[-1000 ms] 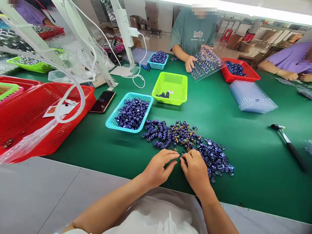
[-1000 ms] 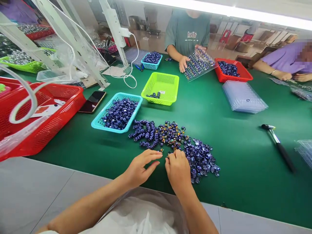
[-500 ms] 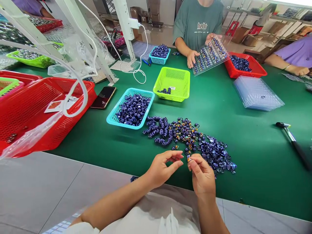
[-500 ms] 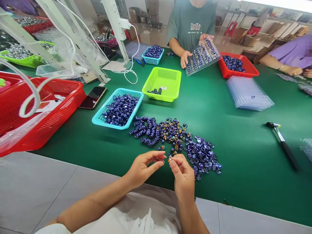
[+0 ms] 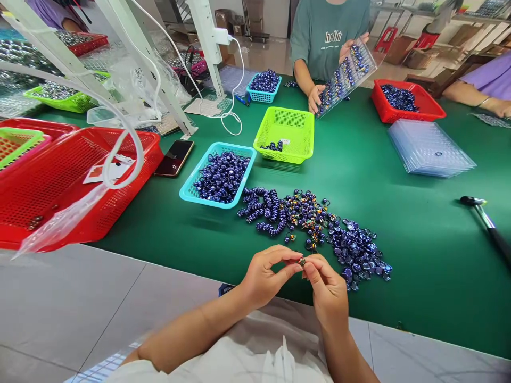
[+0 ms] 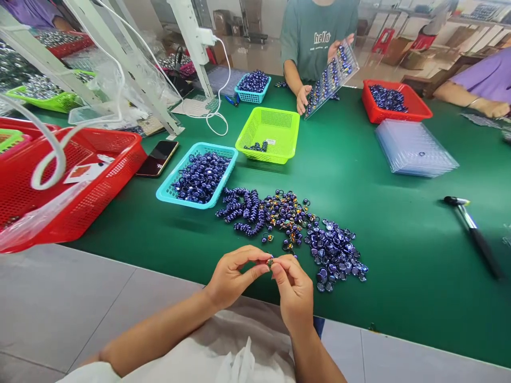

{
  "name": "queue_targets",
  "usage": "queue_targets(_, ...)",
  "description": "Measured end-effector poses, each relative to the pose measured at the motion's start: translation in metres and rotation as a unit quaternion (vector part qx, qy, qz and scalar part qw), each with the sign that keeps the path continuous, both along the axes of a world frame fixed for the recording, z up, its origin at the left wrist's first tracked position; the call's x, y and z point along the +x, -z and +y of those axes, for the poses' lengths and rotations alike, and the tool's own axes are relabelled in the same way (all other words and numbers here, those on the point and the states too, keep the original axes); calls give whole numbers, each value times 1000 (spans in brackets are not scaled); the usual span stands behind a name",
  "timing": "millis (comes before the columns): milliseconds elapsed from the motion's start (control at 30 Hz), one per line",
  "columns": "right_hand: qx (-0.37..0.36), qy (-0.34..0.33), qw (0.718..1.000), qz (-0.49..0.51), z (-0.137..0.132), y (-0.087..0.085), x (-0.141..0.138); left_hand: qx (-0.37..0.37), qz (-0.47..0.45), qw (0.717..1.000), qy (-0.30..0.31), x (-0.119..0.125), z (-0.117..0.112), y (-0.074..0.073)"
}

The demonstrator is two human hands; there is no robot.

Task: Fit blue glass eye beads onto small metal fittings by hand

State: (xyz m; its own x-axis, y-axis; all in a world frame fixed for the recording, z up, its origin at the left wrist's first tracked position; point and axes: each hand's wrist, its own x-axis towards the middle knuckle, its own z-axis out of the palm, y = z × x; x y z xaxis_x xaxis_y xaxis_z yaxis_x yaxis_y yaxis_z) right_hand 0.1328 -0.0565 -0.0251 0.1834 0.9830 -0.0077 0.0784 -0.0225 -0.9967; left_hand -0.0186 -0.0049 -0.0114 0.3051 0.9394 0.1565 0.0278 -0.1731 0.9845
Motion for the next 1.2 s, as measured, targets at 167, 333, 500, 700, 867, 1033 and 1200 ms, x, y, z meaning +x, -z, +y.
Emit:
queue_targets(167,28,-33,998,-54,-3,-4,8,-107,-26,994,23,-4,1,-2)
queue_targets(333,64,-45,992,-99,-3,-6,17,-322,-142,930,104,-7,6,-2)
queue_targets(500,106,-113,980,-125,-1,-8,21,-408,-192,880,148,-9,9,2)
queue_targets(700,153,-116,969,-156,0,-11,21,-417,-169,877,167,-10,9,0)
queue_targets(867,100,-97,974,-177,1,-14,21,-330,-117,931,105,-8,5,1)
queue_targets(1033,80,-118,972,-189,2,-15,20,-275,-63,955,93,-10,2,6)
queue_targets(1200,81,-73,971,-211,1,-10,16,-289,-49,952,84,-7,5,2)
